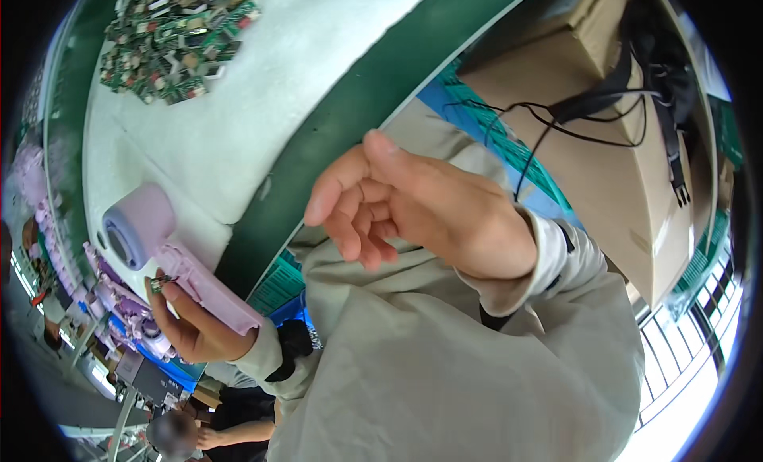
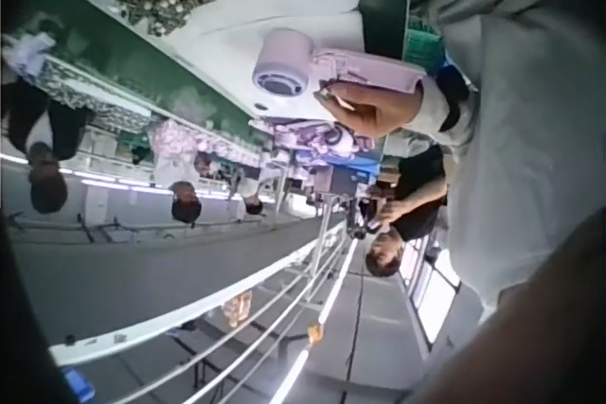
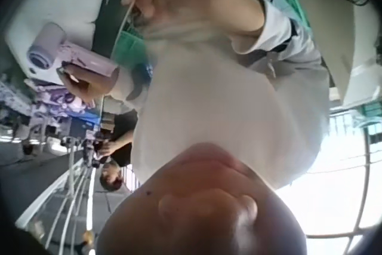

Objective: Assembling small handheld electronic fans by installing batteries and PCBs into the plastic housing.

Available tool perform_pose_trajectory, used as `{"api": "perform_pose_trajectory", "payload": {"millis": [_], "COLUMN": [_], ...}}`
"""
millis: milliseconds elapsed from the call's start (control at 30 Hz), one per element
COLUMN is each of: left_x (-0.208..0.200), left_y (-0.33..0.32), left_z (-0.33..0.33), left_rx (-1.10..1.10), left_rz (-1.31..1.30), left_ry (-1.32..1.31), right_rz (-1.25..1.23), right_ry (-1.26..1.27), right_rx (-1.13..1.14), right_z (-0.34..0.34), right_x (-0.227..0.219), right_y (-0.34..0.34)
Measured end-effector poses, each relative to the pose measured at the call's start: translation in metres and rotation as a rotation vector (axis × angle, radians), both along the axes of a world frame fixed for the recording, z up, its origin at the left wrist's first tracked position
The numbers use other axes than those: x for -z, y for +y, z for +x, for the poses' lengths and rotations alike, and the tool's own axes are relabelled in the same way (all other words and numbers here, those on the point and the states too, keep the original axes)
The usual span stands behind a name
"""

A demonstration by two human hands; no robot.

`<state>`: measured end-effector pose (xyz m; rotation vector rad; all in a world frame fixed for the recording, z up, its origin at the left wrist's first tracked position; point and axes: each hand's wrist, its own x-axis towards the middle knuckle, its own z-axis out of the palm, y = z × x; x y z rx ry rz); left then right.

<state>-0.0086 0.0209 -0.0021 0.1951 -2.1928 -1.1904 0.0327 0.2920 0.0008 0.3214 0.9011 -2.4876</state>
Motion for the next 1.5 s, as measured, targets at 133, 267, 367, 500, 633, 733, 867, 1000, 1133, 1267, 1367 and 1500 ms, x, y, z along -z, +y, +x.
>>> {"api": "perform_pose_trajectory", "payload": {"millis": [133, 267, 367, 500, 633, 733, 867, 1000, 1133, 1267, 1367, 1500], "left_x": [0.006, 0.010, 0.009, 0.009, 0.000, -0.002, 0.003, 0.001, 0.001, 0.001, -0.004, -0.006], "left_y": [-0.002, 0.003, 0.002, 0.000, -0.011, -0.002, 0.006, 0.008, 0.004, 0.009, 0.008, 0.005], "left_z": [-0.006, -0.002, -0.003, -0.008, 0.001, 0.000, 0.006, 0.015, 0.012, 0.008, 0.008, 0.011], "left_rx": [0.042, 0.025, 0.032, 0.063, 0.095, 0.079, 0.163, 0.215, 0.260, 0.278, 0.302, 0.329], "left_rz": [-0.026, 0.036, 0.037, 0.016, -0.065, -0.066, 0.012, 0.109, 0.124, 0.132, 0.154, 0.176], "left_ry": [0.009, 0.016, 0.005, 0.010, -0.026, -0.063, -0.070, -0.096, -0.083, -0.063, -0.077, -0.109], "right_rz": [0.045, 0.108, 0.201, 0.245, 0.384, 0.704, 1.603, 1.796, 1.869, 1.942, 1.983, 1.232], "right_ry": [-0.014, -0.026, 0.039, -0.052, -0.005, -0.213, 0.069, 0.381, 0.573, 0.732, 0.786, 0.623], "right_rx": [0.022, 0.039, 0.018, 0.070, -0.118, 0.041, -0.042, -0.236, -0.296, -0.403, -0.460, -0.033], "right_z": [0.001, 0.006, 0.009, 0.003, 0.001, -0.001, -0.009, -0.027, -0.033, -0.039, -0.034, -0.031], "right_x": [0.005, 0.008, 0.008, 0.001, 0.017, 0.094, 0.189, 0.210, 0.212, 0.217, 0.231, 0.249], "right_y": [0.007, 0.012, 0.015, 0.016, 0.035, 0.061, 0.080, 0.095, 0.109, 0.117, 0.113, 0.094]}}
